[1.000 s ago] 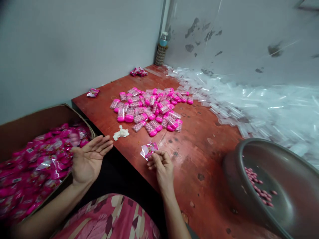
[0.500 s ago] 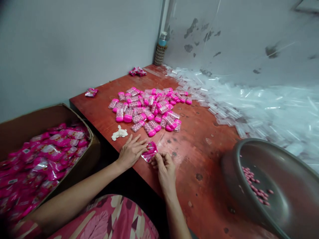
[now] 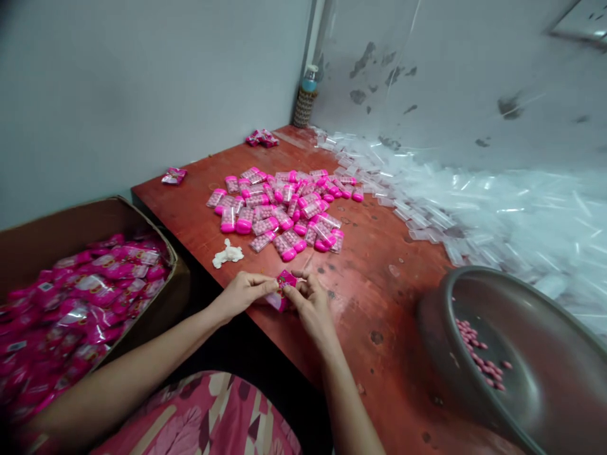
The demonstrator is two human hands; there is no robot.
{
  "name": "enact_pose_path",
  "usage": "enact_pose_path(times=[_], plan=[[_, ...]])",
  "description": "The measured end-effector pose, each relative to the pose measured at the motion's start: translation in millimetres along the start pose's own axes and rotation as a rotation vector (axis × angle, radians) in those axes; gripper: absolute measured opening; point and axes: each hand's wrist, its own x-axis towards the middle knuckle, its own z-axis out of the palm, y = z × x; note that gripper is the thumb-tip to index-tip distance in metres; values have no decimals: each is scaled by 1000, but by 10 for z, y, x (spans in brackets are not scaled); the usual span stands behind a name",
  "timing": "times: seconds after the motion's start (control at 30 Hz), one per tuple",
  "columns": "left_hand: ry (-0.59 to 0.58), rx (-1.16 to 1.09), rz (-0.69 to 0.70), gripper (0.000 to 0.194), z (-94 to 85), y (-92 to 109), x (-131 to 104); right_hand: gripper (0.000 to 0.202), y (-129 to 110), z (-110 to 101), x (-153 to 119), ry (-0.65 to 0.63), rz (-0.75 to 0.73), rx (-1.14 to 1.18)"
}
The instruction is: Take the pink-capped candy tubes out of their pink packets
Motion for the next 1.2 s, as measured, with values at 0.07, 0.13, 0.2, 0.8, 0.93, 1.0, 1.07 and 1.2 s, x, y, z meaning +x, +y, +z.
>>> enact_pose_path(times=[0.07,0.13,0.2,0.8,0.93,1.0,1.07,1.2], plan=[[-98,-173,-156,34,-30,-20,1,34,-33,-41,28,-68,15,-97],[-72,-306,-245,31,-40,-42,-16,29,-86,-89,106,-128,-18,-265],[17,-378,-256,27,-44,-57,-54,23,-161,-141,258,-111,-166,-562],[528,-1205,-242,5,-237,-15,-134,33,-286,-27,1112,-555,-976,-1620],[576,-1254,-257,6,-270,-14,-123,26,-216,87,847,-143,-768,-1280],[580,-1269,-259,6,-277,-14,-108,27,-165,171,568,74,-550,-969],[563,-1282,-252,6,-260,-14,-79,26,-91,282,246,80,-322,-656],[511,-1277,-256,7,-157,-5,-13,23,76,510,-214,16,-1,-186]])
